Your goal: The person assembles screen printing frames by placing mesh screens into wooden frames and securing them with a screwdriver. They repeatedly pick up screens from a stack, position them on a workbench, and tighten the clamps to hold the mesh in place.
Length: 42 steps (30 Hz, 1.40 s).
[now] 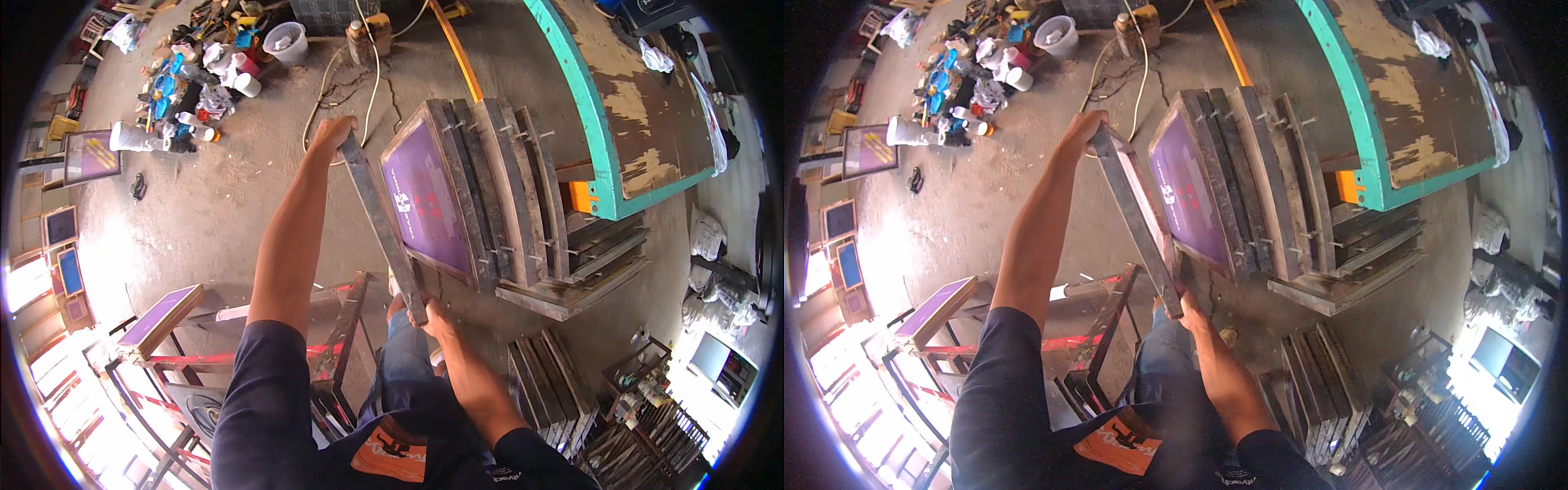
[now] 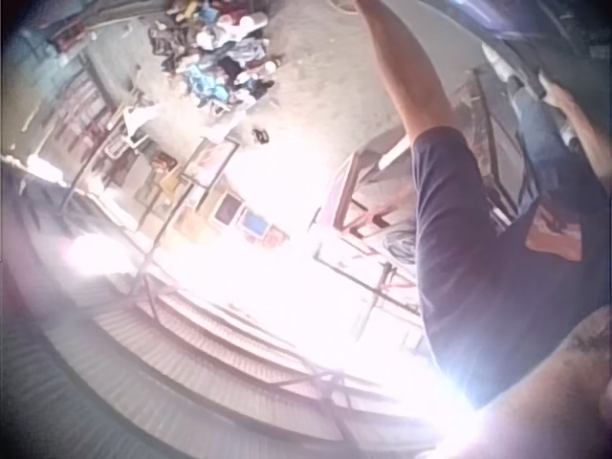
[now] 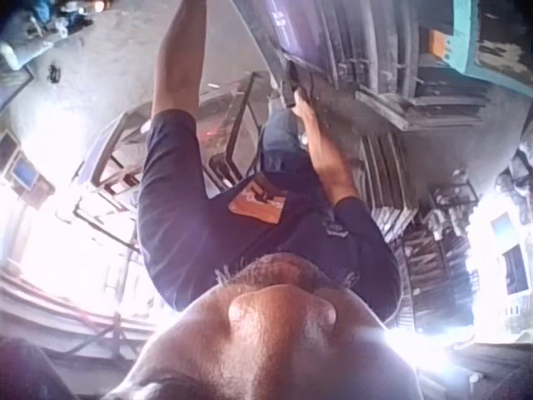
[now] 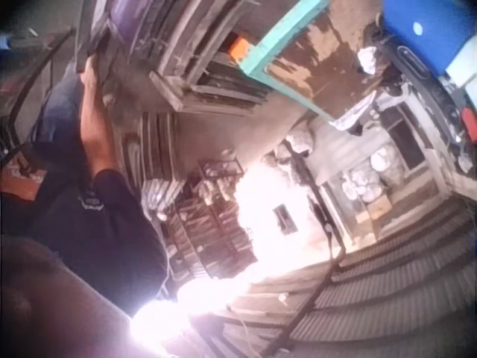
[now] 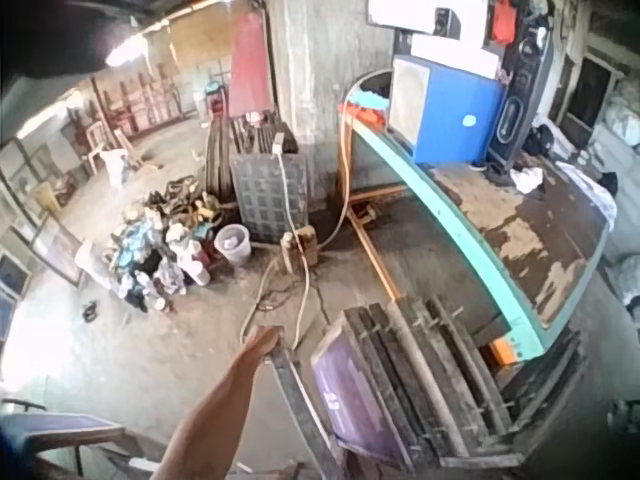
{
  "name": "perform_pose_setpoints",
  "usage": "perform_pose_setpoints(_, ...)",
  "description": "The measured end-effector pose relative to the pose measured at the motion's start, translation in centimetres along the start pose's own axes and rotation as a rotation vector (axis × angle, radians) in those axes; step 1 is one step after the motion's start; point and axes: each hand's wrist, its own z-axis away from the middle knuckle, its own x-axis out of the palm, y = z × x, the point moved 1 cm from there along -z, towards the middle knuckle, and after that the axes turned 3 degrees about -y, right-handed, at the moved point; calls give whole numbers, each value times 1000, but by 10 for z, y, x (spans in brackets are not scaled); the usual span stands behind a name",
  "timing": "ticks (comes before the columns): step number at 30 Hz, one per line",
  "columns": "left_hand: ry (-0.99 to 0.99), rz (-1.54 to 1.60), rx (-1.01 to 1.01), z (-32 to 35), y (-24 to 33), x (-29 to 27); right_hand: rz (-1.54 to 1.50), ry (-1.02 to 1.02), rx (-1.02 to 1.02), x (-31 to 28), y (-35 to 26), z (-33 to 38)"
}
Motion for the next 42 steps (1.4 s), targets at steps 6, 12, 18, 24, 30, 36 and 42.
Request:
perform_pose_setpoints(6,-69,74,164,-25,22,60,-336,138,37,-8,-42,-19)
perform_pose_setpoints(12,-293,143,257,21,13,105,-363,338,-121,-31,-65,-5)
perform_pose_setpoints(18,-217,448,-98,98,-116,157,494,289,-191,-56,13,101)
perform_pose_setpoints(24,-606,-124,-154,157,-318,233,1158,764,-461,-276,167,184)
perform_pose_setpoints(30,-742,-772,-230,244,-326,259,968,1265,-245,-439,309,223)
perform_pose_setpoints(36,-640,-533,-239,304,-272,334,596,1391,-618,-465,342,263)
perform_pose_setpoints(42,-913,-1255,472,438,-234,595,-154,1128,-650,-490,366,376)
